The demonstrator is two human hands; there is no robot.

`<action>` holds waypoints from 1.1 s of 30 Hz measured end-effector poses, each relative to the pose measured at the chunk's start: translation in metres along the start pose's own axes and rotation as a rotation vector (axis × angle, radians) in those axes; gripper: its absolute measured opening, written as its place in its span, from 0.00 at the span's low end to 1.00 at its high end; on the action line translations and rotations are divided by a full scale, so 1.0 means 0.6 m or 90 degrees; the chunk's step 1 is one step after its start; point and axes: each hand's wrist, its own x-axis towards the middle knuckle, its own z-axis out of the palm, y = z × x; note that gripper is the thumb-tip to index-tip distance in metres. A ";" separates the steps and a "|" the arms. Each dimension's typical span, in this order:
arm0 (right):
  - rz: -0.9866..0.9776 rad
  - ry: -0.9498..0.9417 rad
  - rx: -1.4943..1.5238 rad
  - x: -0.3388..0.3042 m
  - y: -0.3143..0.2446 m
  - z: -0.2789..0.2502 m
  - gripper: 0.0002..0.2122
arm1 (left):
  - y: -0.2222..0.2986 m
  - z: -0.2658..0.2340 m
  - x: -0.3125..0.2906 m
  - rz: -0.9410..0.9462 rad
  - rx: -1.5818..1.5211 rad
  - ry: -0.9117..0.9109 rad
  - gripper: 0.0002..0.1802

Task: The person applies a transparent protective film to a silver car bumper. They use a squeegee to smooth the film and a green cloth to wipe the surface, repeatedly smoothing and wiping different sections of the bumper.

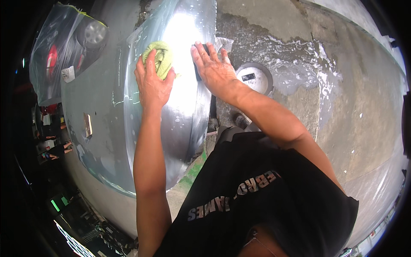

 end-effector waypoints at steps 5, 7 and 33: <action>-0.037 -0.075 0.081 -0.054 -0.044 -0.003 0.32 | -0.005 0.002 0.002 0.000 0.007 0.006 0.44; 0.008 -0.035 0.078 -0.028 -0.027 -0.003 0.32 | 0.007 -0.002 0.005 -0.007 -0.002 0.000 0.43; 0.205 -0.096 0.202 0.113 0.061 -0.073 0.34 | -0.009 0.004 0.006 0.023 0.014 -0.004 0.43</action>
